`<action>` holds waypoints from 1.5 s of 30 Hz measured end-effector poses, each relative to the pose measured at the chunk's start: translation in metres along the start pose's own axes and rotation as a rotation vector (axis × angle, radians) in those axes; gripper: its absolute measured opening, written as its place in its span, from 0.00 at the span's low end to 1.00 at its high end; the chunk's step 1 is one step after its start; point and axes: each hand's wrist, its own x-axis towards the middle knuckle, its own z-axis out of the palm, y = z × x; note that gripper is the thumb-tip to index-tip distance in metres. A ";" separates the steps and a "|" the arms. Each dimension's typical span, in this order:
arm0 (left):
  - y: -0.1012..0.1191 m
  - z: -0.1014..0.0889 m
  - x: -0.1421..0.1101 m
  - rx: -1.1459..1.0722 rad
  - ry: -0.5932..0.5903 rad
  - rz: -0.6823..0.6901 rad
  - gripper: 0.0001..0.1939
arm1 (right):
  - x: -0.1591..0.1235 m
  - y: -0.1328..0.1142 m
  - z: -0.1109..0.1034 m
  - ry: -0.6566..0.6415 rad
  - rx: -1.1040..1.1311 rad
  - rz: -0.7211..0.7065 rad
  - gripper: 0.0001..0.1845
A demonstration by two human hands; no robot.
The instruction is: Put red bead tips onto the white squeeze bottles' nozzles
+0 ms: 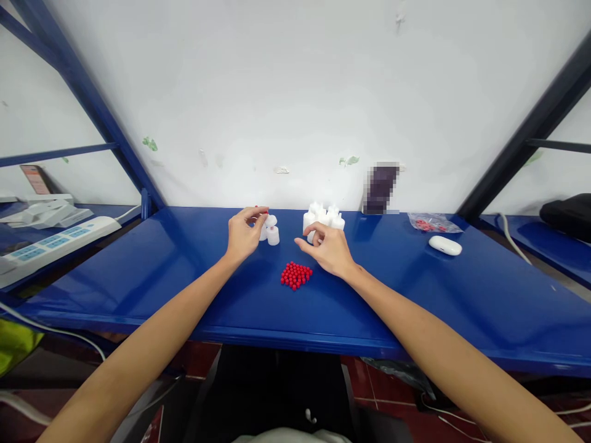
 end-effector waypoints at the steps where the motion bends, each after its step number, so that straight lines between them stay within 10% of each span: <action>1: -0.001 0.000 0.000 0.027 -0.021 0.012 0.10 | 0.000 0.000 -0.001 0.019 0.012 -0.004 0.14; 24: 0.036 0.022 -0.030 -0.101 -0.198 0.640 0.09 | 0.003 0.005 0.009 -0.161 0.062 -0.124 0.13; 45: 0.036 0.021 -0.030 -0.062 -0.161 0.712 0.07 | 0.000 -0.010 0.008 -0.277 0.224 -0.076 0.09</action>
